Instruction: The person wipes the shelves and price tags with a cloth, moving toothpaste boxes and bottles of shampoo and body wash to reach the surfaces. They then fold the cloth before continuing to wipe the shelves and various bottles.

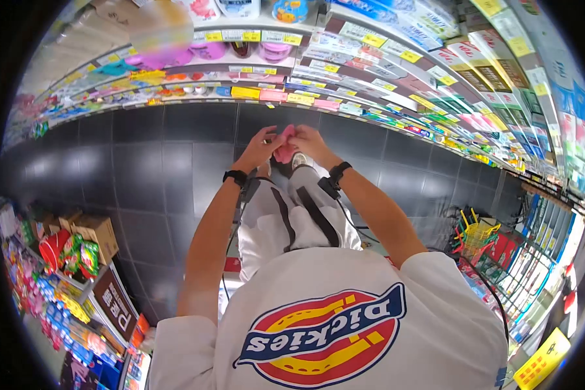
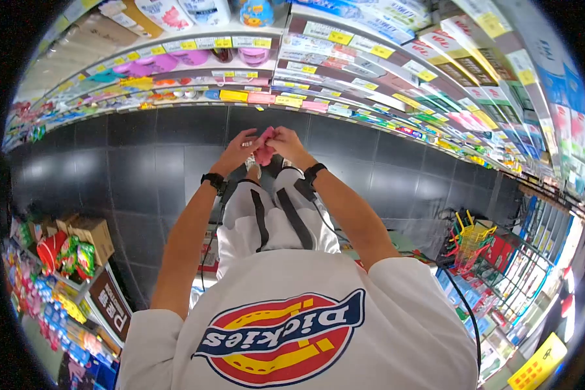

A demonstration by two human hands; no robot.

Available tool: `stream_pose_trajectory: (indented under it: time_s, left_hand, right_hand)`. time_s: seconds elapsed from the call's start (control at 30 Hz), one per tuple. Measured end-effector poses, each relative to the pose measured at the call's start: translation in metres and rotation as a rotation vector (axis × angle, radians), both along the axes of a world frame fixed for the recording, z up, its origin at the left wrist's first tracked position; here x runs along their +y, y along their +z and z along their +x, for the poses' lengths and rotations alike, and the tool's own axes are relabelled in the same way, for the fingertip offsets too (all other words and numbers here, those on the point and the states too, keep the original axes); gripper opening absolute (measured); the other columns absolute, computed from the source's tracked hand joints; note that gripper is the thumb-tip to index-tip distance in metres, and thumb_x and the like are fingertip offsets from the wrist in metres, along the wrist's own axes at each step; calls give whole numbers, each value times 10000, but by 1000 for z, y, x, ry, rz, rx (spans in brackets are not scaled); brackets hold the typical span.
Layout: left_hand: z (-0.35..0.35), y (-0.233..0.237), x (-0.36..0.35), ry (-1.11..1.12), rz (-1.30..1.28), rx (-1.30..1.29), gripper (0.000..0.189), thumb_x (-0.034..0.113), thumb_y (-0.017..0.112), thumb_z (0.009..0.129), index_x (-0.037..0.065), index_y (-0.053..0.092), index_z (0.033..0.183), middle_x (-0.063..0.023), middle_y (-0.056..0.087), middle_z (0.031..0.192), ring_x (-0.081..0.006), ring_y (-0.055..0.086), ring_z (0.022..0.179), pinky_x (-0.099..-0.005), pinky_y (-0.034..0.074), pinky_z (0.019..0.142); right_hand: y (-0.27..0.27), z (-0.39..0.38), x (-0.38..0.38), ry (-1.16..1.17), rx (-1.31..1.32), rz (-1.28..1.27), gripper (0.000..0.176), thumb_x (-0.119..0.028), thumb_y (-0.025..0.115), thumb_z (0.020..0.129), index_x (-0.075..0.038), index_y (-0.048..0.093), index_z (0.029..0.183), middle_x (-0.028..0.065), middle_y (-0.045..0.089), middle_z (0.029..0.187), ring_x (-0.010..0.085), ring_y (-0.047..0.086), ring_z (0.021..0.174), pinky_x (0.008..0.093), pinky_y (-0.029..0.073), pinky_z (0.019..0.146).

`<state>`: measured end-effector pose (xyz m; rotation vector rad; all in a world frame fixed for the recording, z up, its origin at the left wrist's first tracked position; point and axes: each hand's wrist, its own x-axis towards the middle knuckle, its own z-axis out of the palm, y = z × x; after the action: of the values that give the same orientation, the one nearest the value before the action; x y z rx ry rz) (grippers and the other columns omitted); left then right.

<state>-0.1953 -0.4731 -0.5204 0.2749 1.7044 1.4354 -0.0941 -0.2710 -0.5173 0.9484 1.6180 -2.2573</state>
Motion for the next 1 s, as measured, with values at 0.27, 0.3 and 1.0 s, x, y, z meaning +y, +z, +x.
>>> stream_pose_trajectory:
  time_s: [0.27,0.3,1.0]
  left_hand:
    - [71,-62,30,204,10,-185,511,335,782,1066,-30,670,1406,-128,781,1182,-156,751,988,-311,623,812]
    - [91,-77,29,245,-2,-223,500,331,773,1074,-24,667,1409,-119,779,1182,-153,749,994,-312,623,815]
    - [20,-156,149,805,191,-324,632,143,822,1020,107,432,1516,-119,653,1370,-248,688,1220,-460,617,987]
  right_hand:
    - [-94,65,2,-38,22,80,322,-96,773,991,57,707,1266,138,768,1119,196,752,968,349,621,846]
    - [-68,75,4,-87,-37,-94,420,-140,785,1007,22,695,1384,135,756,1176,205,726,1077,359,618,917]
    - [-157,54,31,-451,5,-25,524,-383,705,1118,3,615,1459,100,703,1259,195,705,1131,340,619,909]
